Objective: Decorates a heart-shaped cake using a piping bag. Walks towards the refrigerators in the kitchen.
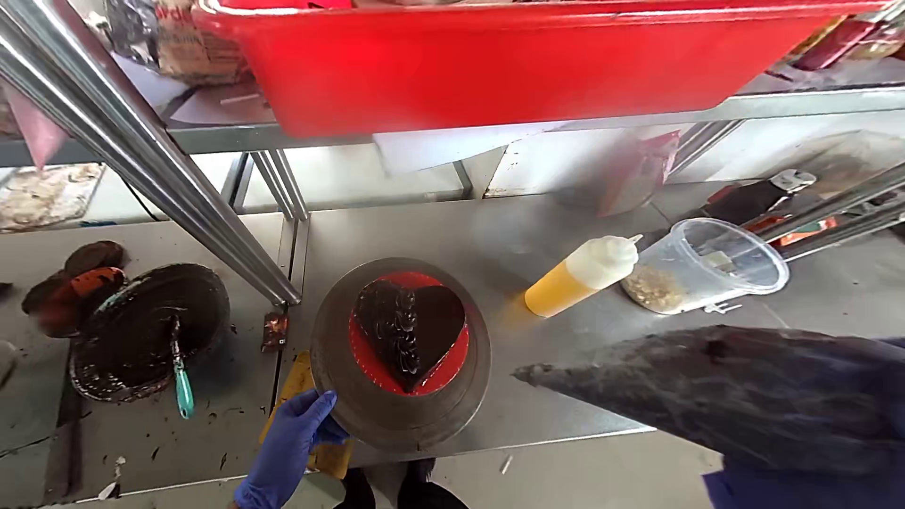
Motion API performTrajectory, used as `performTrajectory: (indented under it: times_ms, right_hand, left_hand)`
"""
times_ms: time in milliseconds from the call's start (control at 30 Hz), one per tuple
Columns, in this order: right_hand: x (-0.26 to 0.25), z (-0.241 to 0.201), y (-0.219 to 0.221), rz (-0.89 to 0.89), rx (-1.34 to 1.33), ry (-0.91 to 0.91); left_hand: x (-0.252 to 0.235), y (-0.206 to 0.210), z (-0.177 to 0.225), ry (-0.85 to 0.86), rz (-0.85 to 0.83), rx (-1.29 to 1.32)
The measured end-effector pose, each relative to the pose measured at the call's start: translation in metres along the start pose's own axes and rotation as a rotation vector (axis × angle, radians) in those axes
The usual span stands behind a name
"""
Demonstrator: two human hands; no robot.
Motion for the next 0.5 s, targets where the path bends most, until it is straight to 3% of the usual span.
performTrajectory:
  times_ms: [33, 133, 200, 500]
  right_hand:
    - [0.003, 0.006, 0.005, 0.067, 0.025, 0.079]
    - [0.023, 0.018, 0.03, -0.088, -0.074, -0.245]
    - [0.045, 0.013, 0.065, -0.219, -0.125, -0.357]
    - [0.108, 0.021, 0.149, -0.546, -0.198, -0.376]
  left_hand:
    - [0.001, 0.0, -0.002, -0.001, 0.015, -0.002]
    - [0.007, 0.002, -0.004, 0.004, 0.051, 0.002]
    - [0.009, 0.004, -0.005, 0.018, 0.057, 0.017]
    - [0.01, 0.004, -0.014, 0.042, 0.066, 0.074]
Point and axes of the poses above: each hand's wrist, its own x-axis away from the middle knuckle, its own y-axis out of the palm, z = x × y, the point moved 9 cm from there along -x, towards the middle knuckle, and after that the axes turned 14 degrees about z, right-handed, at the moved point
